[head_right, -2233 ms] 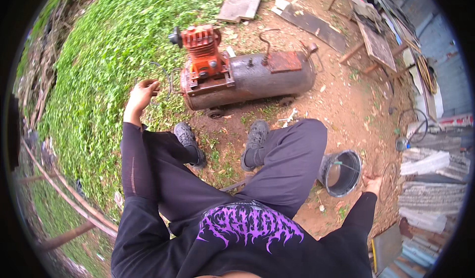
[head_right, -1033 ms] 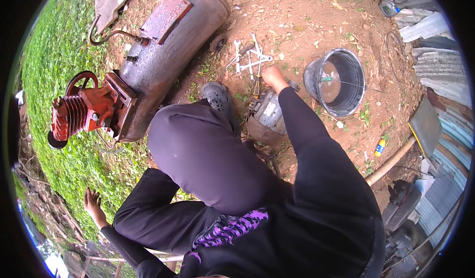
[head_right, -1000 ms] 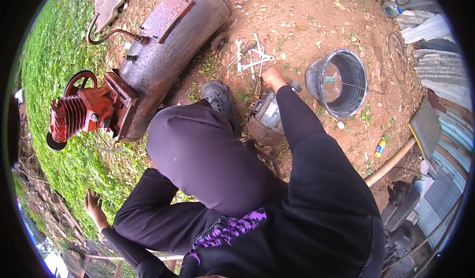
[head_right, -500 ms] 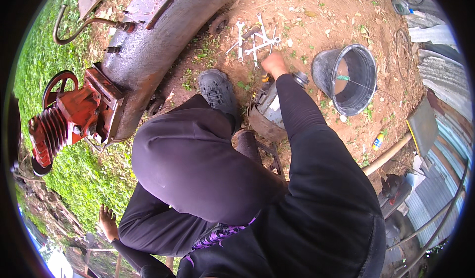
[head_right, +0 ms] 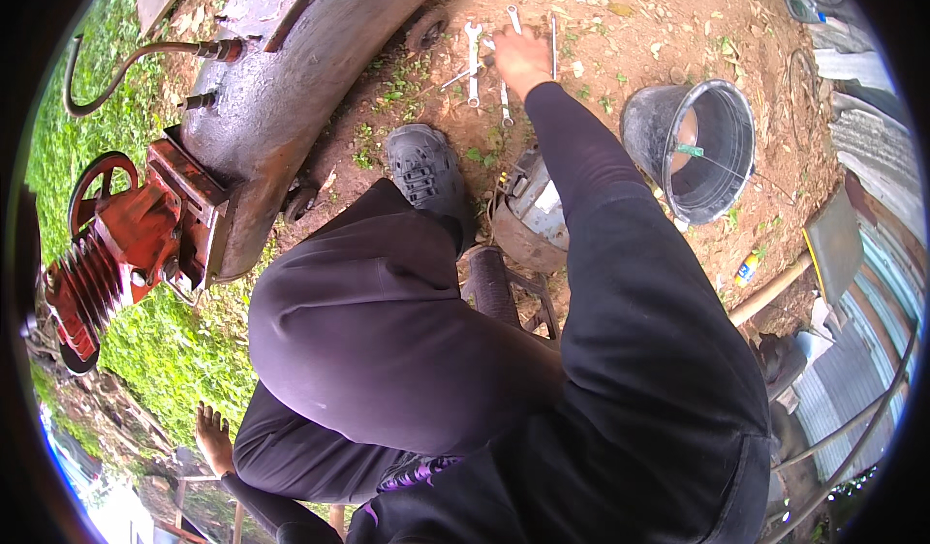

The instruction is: The person removes components from an orange air compressor, cleans the parts with liquid from a bucket, and uses wrenches to adjust and tighten bolts on the compressor's engine head.

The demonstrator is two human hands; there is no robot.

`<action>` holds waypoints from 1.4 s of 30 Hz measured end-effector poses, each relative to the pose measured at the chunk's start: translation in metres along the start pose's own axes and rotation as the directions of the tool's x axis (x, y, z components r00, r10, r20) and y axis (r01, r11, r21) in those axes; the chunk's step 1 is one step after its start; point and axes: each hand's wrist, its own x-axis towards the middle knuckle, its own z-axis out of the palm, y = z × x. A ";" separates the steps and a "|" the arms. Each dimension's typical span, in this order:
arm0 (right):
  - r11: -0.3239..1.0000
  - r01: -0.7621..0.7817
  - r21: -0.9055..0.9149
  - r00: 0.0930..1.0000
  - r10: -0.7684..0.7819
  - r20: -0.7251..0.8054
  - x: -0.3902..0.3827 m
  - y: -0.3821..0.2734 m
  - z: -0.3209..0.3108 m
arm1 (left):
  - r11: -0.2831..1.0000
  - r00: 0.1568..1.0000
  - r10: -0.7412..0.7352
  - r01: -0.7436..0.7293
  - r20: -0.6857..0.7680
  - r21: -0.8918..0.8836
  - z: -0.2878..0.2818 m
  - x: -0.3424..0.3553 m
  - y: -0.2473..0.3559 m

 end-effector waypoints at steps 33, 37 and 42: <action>0.920 -0.141 0.365 0.951 0.228 -0.208 -0.013 0.000 0.068 | 0.999 0.999 -0.027 0.026 -0.040 -0.019 0.023 -0.002 0.003; 0.899 -0.077 0.432 0.929 0.222 -0.295 -0.015 -0.010 0.064 | 0.999 1.000 0.012 -0.011 0.025 -0.046 0.022 0.000 0.008; 0.934 -0.024 0.356 0.923 0.158 -0.351 -0.012 0.002 0.061 | 0.994 0.999 0.038 -0.037 0.006 -0.102 0.047 -0.012 0.022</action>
